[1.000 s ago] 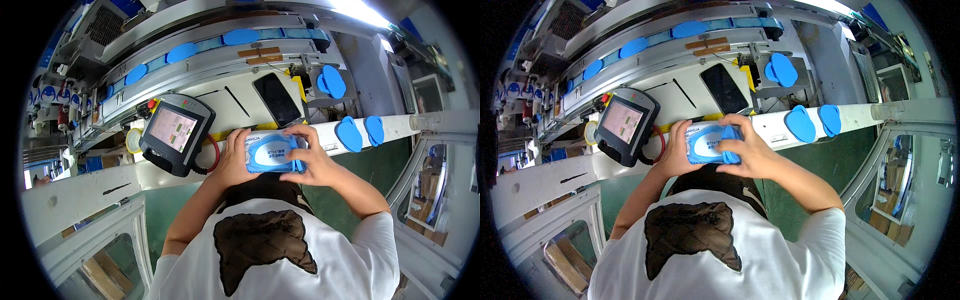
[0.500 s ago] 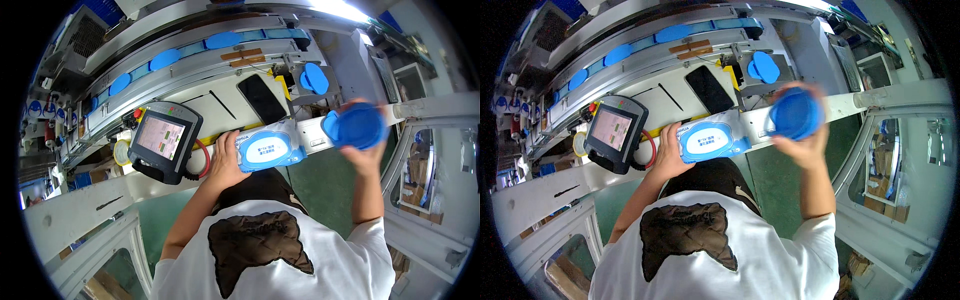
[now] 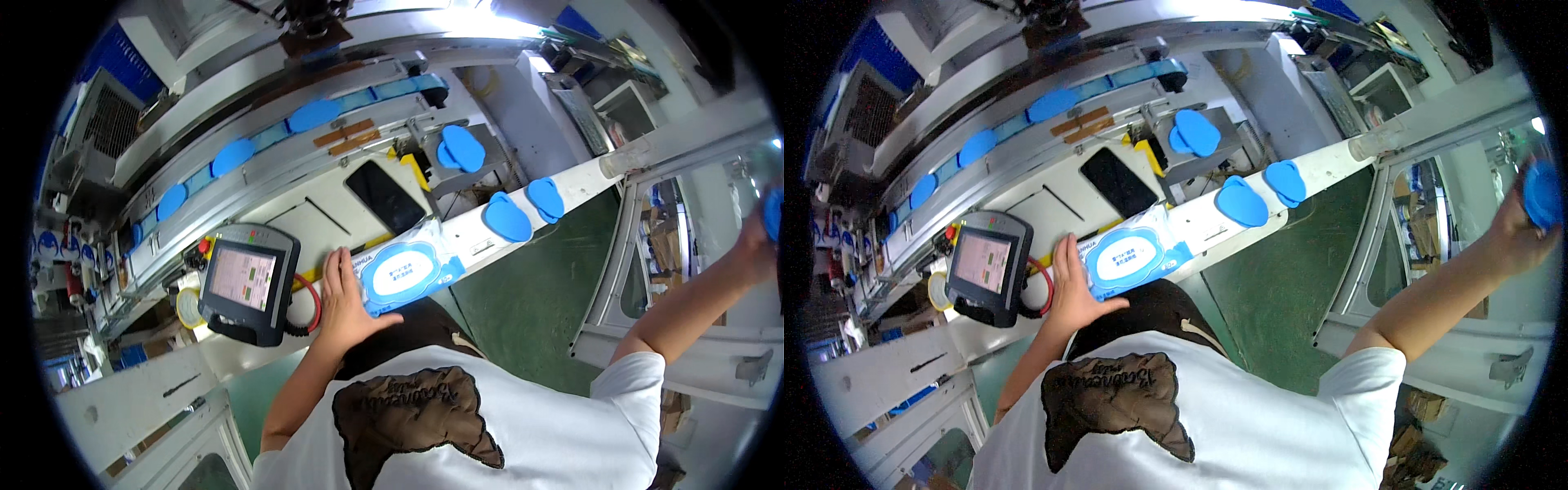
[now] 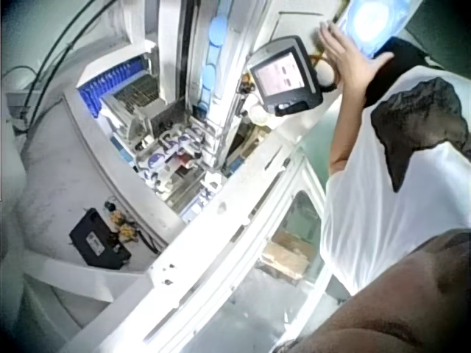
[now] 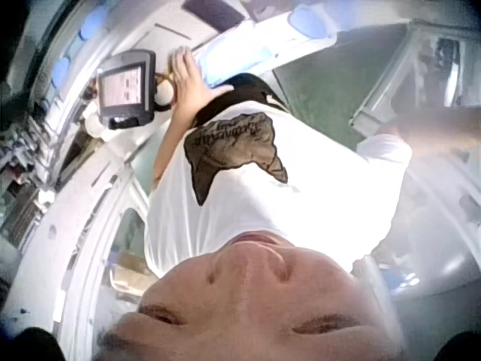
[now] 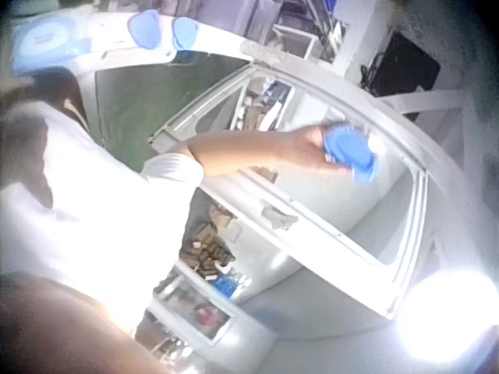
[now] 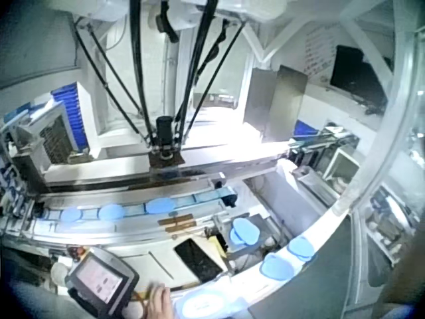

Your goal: The person operates a touchscreen panel with a stylus, then handles a package of wipes and places it on a conveyor belt. They later load a roll of labels onto a labeling machine, thread the label strip through rollers, and adjust the mechanism.

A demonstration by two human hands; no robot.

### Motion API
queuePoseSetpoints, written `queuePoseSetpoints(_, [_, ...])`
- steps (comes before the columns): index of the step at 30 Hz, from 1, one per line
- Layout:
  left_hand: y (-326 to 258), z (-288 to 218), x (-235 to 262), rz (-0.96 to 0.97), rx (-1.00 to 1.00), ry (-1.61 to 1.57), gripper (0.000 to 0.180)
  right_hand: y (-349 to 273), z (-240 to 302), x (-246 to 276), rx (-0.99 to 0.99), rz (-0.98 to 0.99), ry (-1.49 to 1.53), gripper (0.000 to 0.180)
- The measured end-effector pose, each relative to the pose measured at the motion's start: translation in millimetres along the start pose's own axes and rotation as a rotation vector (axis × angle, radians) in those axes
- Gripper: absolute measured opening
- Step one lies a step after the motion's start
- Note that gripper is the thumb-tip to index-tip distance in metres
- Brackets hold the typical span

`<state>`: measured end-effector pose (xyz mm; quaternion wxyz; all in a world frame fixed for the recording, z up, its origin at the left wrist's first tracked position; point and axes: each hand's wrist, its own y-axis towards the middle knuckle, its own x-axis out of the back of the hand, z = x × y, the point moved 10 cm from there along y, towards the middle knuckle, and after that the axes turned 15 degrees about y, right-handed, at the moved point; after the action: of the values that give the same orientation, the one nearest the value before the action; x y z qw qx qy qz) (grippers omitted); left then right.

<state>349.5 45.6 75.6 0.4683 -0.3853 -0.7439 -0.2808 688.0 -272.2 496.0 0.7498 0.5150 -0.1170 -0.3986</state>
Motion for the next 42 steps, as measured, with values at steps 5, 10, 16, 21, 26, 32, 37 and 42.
queuePoseSetpoints(5, [34.4,-69.4,47.6,-0.098,-0.301,-0.153,0.116,-67.2,-79.3,-56.8,-0.441,0.121,-0.031,0.077])
queuePoseSetpoints(10, [80.3,-162.1,79.0,-0.099,-0.503,-0.618,0.092,-144.5,-151.7,-128.2,-0.724,0.226,0.038,0.069])
queuePoseSetpoints(16, [70.2,-89.1,92.7,-0.023,-0.049,-0.719,0.019,-148.0,-189.6,-40.9,-0.811,-0.105,0.176,0.051])
queuePoseSetpoints(21, [6.2,-31.4,198.4,-0.605,-0.31,0.096,0.02,-205.8,-216.8,120.7,-0.783,-0.438,-0.248,0.035])
queuePoseSetpoints(26, [-60.3,96.2,270.8,-0.893,0.166,-0.329,0.023,-234.6,-212.9,165.9,-0.71,-0.479,-0.699,0.028])
queuePoseSetpoints(32, [-85.8,127.5,278.4,-0.75,0.341,-0.367,0.038,-271.0,-239.7,225.5,-0.826,-0.689,-0.521,0.027])
queuePoseSetpoints(37, [-40.6,26.5,264.9,-0.265,-0.127,-0.221,0.066,-293.7,-282.7,275.7,-0.924,-0.588,-0.643,0.023])
queuePoseSetpoints(42, [-38.6,-8.6,306.7,-0.213,-0.182,-0.538,0.049,-309.4,-320.7,295.0,-1.01,-0.425,-1.214,0.027])
